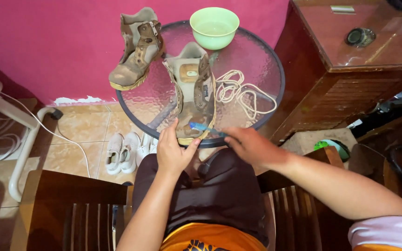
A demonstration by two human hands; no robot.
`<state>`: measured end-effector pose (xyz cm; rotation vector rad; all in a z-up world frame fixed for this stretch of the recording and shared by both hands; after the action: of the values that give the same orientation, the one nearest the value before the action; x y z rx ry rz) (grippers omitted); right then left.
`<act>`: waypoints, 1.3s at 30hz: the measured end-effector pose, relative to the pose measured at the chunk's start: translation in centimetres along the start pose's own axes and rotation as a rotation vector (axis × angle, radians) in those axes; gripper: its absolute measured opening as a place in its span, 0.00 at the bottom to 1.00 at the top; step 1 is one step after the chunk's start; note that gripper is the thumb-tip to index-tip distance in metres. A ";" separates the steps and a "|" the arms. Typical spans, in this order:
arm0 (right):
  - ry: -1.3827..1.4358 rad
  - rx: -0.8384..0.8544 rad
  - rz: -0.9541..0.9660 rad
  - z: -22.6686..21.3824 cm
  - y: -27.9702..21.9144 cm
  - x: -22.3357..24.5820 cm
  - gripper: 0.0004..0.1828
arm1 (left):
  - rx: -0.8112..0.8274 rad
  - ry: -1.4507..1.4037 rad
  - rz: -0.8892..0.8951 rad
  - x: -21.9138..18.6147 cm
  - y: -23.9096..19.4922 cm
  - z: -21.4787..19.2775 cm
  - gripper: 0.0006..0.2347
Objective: The person cleans a pair of brown hiking boots using a toothbrush and water from a green bowl. They scrub the exterior of one boot thoroughly, focusing on the toe and side panels, while the other boot remains on the table.
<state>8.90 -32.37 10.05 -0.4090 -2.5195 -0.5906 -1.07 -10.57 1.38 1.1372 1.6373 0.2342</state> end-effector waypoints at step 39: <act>-0.708 0.063 -0.435 -3.5 1.4 -10.8 0.12 | 0.229 0.160 0.012 -1.2 1.5 0.1 0.40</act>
<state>19.75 -34.65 7.30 -0.0299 -3.3402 -0.5923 -0.22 -10.79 3.07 1.3290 1.8341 0.1505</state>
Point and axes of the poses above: each hand's wrist, its own y-axis towards the middle knuckle, its own z-axis out of the palm, x = y × z, the point moved 2 cm from there along y, towards the middle knuckle, and after that the axes turned 11 degrees about -z, right-handed, at the moved point
